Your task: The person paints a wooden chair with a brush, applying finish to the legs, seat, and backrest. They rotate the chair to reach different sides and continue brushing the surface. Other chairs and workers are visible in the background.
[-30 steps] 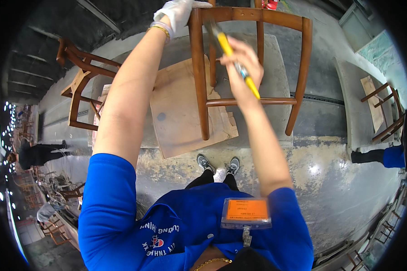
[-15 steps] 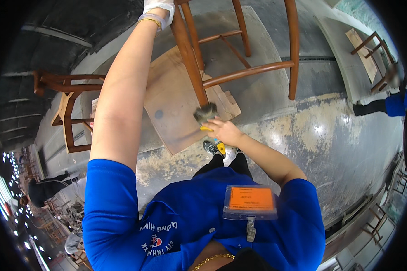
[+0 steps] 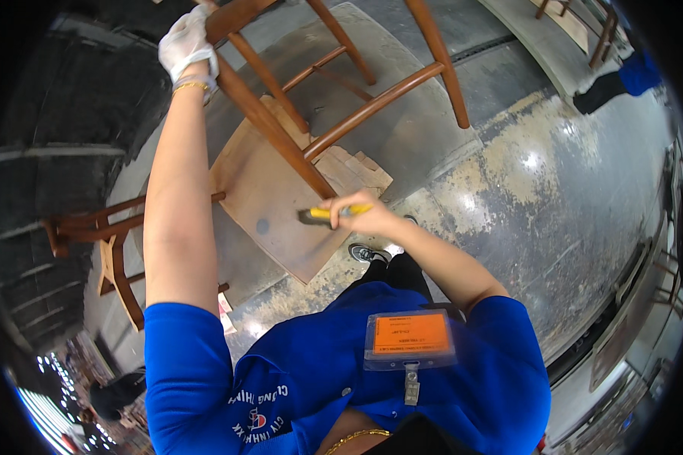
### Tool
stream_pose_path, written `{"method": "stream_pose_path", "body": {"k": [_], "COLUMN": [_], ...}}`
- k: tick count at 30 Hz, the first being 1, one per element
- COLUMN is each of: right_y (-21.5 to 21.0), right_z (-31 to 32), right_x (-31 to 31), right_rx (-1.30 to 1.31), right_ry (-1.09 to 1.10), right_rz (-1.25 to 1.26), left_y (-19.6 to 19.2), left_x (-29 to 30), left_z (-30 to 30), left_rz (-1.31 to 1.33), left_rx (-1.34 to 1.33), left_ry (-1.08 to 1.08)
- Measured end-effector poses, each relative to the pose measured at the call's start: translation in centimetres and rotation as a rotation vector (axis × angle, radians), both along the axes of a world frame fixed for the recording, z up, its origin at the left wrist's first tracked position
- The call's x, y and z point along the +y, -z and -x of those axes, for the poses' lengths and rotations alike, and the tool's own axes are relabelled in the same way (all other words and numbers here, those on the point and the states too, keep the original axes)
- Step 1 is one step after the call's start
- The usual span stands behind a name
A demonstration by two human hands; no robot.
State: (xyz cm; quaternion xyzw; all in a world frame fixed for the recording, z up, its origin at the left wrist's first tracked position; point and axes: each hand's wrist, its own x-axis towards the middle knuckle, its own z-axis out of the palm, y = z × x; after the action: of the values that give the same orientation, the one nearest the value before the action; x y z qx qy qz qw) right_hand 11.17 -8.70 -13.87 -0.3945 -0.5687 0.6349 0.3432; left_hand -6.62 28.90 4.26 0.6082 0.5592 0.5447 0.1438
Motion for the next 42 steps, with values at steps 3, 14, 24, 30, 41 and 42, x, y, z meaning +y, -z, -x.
{"method": "stream_pose_path", "body": {"k": [3, 14, 24, 30, 41, 42], "right_y": [0.2, -2.7, 5.8, 10.2, 6.6, 6.6], "right_z": [-6.2, -10.5, -27.8, -30.2, -33.8, -33.6], "right_x": [4.1, 6.7, 9.0, 7.4, 7.4, 7.3], "right_rx": [0.237, -0.681, 0.639, -0.083, 0.063, -0.24], "right_ry": [0.338, 0.785, 1.522, 1.992, 1.907, 2.013], "right_rz": [-0.146, -0.559, -0.03, 0.328, 0.501, 0.587], "left_y": [0.2, -0.6, -0.8, -0.8, -0.8, -0.7], "left_x": [0.4, -1.3, -1.3, -1.7, -2.0, -2.4], "left_z": [0.0, -2.3, -3.0, -3.4, -3.7, -3.7], "left_rz": [0.047, -0.038, 0.015, -0.056, 0.012, -0.032], "left_rx": [0.022, -0.137, -0.27, -0.257, -0.213, -0.185], "left_ry": [-0.029, 0.164, 0.199, 0.22, 0.127, 0.147]}}
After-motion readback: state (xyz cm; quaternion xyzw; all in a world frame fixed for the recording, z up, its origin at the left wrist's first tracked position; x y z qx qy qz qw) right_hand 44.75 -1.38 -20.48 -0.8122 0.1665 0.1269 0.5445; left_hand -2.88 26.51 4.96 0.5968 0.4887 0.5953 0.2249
